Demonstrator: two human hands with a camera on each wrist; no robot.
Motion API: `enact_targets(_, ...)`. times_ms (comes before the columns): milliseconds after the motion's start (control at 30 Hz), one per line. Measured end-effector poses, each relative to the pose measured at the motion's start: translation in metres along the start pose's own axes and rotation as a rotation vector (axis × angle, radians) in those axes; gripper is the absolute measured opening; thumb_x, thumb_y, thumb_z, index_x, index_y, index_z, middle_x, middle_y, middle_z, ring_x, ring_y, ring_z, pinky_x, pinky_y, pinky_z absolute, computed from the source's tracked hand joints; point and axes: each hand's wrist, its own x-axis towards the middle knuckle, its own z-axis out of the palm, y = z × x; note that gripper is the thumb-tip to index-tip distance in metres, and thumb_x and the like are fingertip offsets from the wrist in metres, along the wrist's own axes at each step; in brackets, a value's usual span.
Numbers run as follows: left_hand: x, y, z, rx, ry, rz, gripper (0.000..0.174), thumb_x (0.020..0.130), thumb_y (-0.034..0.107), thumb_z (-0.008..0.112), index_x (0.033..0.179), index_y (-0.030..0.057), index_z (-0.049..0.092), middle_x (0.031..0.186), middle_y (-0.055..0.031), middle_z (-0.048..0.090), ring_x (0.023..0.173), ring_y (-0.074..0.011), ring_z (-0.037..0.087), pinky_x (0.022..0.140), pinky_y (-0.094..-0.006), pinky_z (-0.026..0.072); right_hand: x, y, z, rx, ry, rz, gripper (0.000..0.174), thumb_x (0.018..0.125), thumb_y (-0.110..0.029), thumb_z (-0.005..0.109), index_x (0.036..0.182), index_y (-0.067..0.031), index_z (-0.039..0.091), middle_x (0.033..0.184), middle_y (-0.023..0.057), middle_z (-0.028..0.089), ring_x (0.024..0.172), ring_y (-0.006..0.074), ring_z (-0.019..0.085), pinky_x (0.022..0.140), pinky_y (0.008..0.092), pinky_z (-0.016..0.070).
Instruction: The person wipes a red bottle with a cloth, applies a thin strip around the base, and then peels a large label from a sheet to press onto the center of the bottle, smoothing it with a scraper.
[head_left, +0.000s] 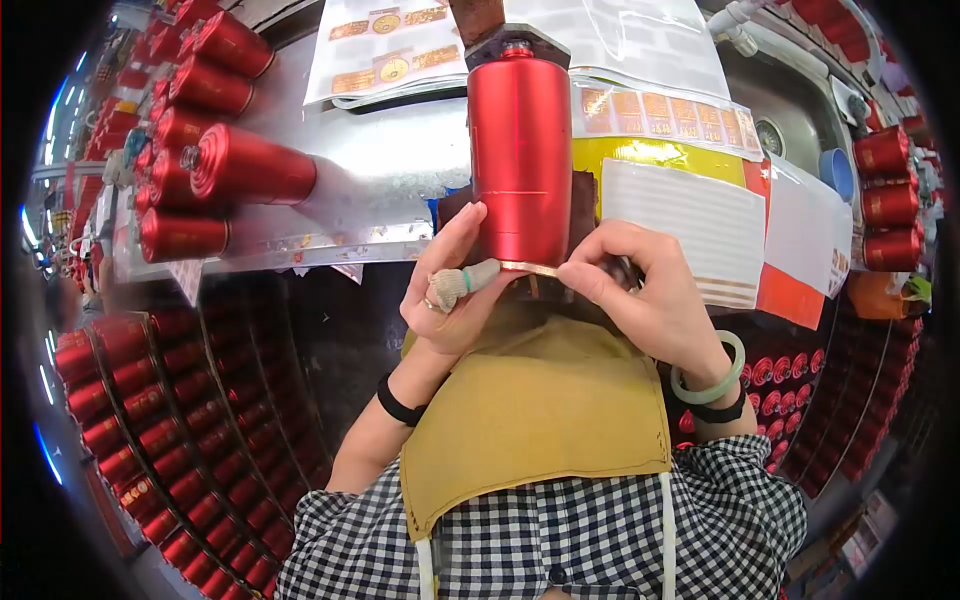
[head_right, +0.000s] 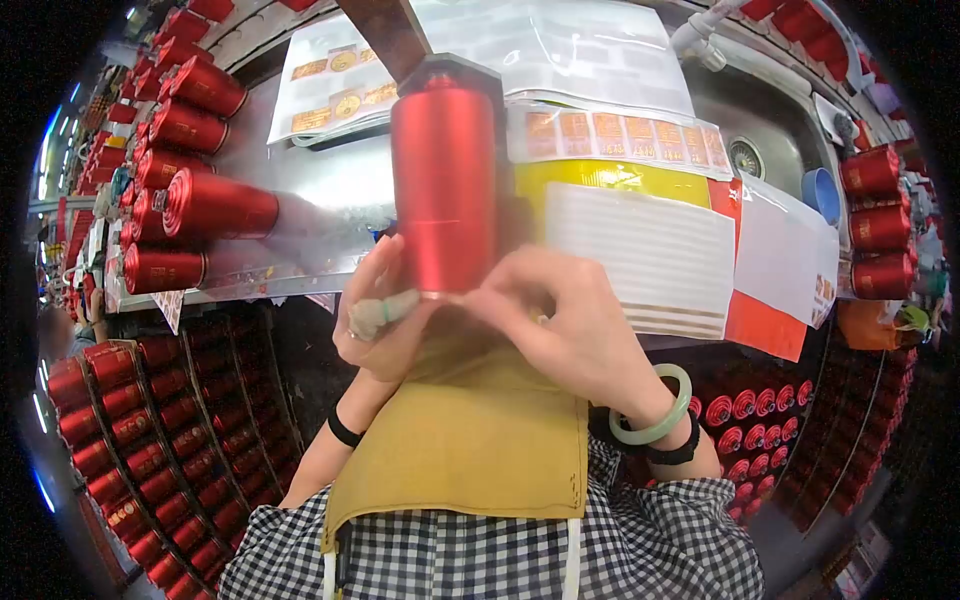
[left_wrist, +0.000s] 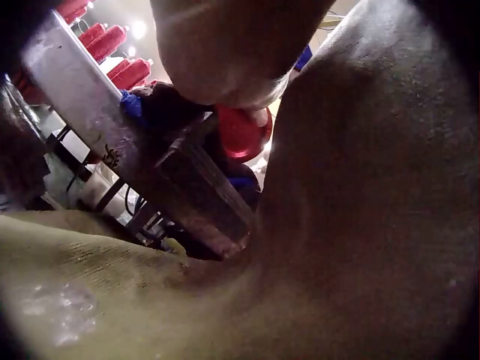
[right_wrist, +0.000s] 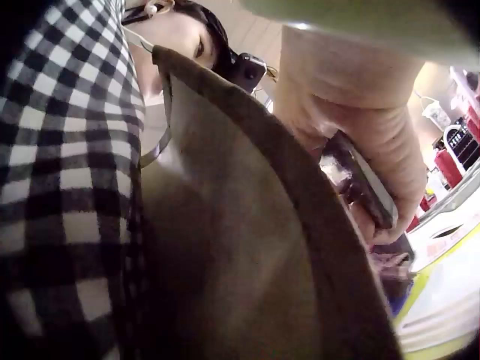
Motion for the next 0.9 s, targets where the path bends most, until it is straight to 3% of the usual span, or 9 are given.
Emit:
enact_targets(167, -0.004, -0.006, -0.003, 0.029, 0.035, -0.033, 0.064, 0.08, -0.014, 0.079, 0.138, -0.013, 0.052, 0.142, -0.0279, 0.057, 0.129, -0.0353, 0.06, 0.111, -0.0437, 0.0506, 0.0, -0.005, 0.0, 0.003, 0.0, -0.031, 0.013, 0.091, -0.011, 0.074, 0.087, 0.001, 0.071, 0.075, -0.0014, 0.059, 0.065, 0.005, 0.046, 0.059, 0.0239, 0.0364)
enact_targets(300, -0.011, -0.004, -0.005, -0.102, 0.091, -0.307, 0.058, 0.079, -0.012, 0.081, 0.132, -0.0118, 0.059, 0.136, -0.0249, 0.062, 0.12, -0.0323, 0.066, 0.105, -0.0411, 0.0565, 0.0, -0.001, -0.004, -0.01, -0.008, 0.024, 0.013, 0.091, -0.011, 0.074, 0.087, 0.0009, 0.07, 0.073, -0.0016, 0.059, 0.064, 0.005, 0.046, 0.059, 0.0237, 0.0361)
enact_targets(400, -0.007, -0.003, -0.007, 0.161, 0.036, -0.154, 0.053, 0.076, -0.012, 0.082, 0.126, -0.0114, 0.065, 0.13, -0.0243, 0.066, 0.115, -0.0327, 0.068, 0.1, -0.0396, 0.0592, 0.001, 0.0, -0.009, -0.049, -0.026, 0.087, 0.017, 0.092, -0.016, 0.073, 0.09, 0.0007, 0.074, 0.08, 0.0076, 0.071, 0.067, 0.0152, 0.06, 0.064, 0.0295, 0.0468)
enact_targets(467, -0.001, -0.004, -0.004, 0.416, 0.033, 0.178, 0.047, 0.073, -0.012, 0.082, 0.118, -0.0114, 0.069, 0.126, -0.0232, 0.069, 0.113, -0.0341, 0.068, 0.095, -0.0395, 0.0605, 0.002, 0.004, -0.01, -0.036, -0.03, 0.108, 0.017, 0.093, -0.016, 0.073, 0.09, 0.0008, 0.074, 0.079, 0.0076, 0.071, 0.067, 0.0149, 0.06, 0.064, 0.0293, 0.0469)
enact_targets(600, 0.021, 0.008, 0.001, 0.507, -0.055, 0.411, 0.043, 0.073, -0.007, 0.085, 0.114, -0.0101, 0.071, 0.126, -0.0216, 0.069, 0.112, -0.0357, 0.069, 0.095, -0.0411, 0.0594, 0.004, 0.01, -0.01, -0.027, -0.034, 0.133, 0.018, 0.093, -0.016, 0.072, 0.091, 0.0014, 0.074, 0.078, 0.0082, 0.071, 0.067, 0.0147, 0.06, 0.065, 0.0294, 0.0473)
enact_targets(633, 0.021, 0.009, 0.0, 0.508, -0.054, 0.414, 0.043, 0.073, -0.007, 0.085, 0.114, -0.0101, 0.071, 0.126, -0.0216, 0.069, 0.112, -0.0357, 0.069, 0.095, -0.0411, 0.0594, 0.005, 0.015, -0.008, -0.028, -0.034, 0.13, 0.018, 0.093, -0.016, 0.072, 0.091, 0.0014, 0.074, 0.078, 0.0082, 0.071, 0.067, 0.0147, 0.06, 0.065, 0.0294, 0.0473)
enact_targets(700, 0.019, 0.009, 0.0, 0.448, -0.032, 0.233, 0.045, 0.073, -0.004, 0.086, 0.115, -0.0074, 0.071, 0.126, -0.0211, 0.069, 0.113, -0.0357, 0.069, 0.095, -0.0399, 0.059, 0.003, 0.027, -0.003, 0.013, 0.007, 0.033, 0.018, 0.094, -0.016, 0.074, 0.088, 0.0004, 0.07, 0.071, -0.0033, 0.059, 0.061, 0.0026, 0.045, 0.055, 0.0225, 0.0343)
enact_targets(800, 0.006, -0.003, 0.002, 0.301, 0.061, 0.083, 0.047, 0.074, -0.004, 0.086, 0.118, -0.0057, 0.07, 0.126, -0.0206, 0.069, 0.115, -0.0357, 0.069, 0.096, -0.0395, 0.0583, 0.004, 0.018, -0.004, -0.004, -0.014, 0.033, 0.018, 0.094, -0.015, 0.074, 0.087, 0.0008, 0.07, 0.071, -0.0032, 0.059, 0.061, 0.0027, 0.045, 0.055, 0.0226, 0.0343)
enact_targets(900, 0.004, 0.002, 0.001, 0.382, 0.037, 0.124, 0.043, 0.075, -0.006, 0.084, 0.117, -0.0052, 0.07, 0.126, -0.021, 0.069, 0.115, -0.0361, 0.068, 0.097, -0.0403, 0.0581, 0.003, 0.021, -0.004, 0.021, -0.004, 0.017, 0.018, 0.094, -0.015, 0.074, 0.087, 0.0009, 0.07, 0.071, -0.0033, 0.059, 0.061, 0.0026, 0.044, 0.055, 0.0227, 0.0342)
